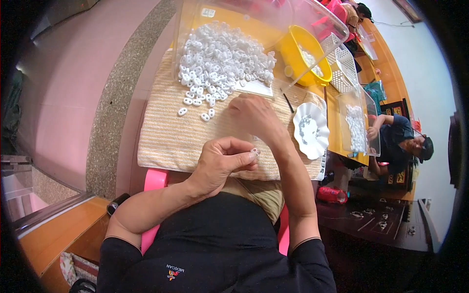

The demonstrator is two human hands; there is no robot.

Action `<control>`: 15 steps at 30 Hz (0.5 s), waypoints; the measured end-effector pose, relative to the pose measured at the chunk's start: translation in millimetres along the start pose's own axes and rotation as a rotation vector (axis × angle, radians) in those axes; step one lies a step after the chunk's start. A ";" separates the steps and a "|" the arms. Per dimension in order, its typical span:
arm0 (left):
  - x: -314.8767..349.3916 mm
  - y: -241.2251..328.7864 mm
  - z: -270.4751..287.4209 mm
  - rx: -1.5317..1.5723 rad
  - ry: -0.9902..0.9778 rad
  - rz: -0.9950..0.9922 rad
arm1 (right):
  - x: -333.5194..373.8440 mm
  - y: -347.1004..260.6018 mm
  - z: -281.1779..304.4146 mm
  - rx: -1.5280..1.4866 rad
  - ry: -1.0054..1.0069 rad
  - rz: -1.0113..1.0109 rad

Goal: Sorting small white plastic components from a container into a white dish.

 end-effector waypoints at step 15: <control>-1.6 0.6 5.4 -0.040 0.043 -0.036 | 21.7 5.5 10.2 -0.200 0.145 -0.046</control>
Point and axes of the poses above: each hand's wrist, its own x-axis away from the middle knuckle, its own z-axis out of the back of the hand, y = z × x, the point moved 6 cm from there along -x, towards the middle knuckle, and after that the axes turned 12 degrees about x, right-handed, at the moved point
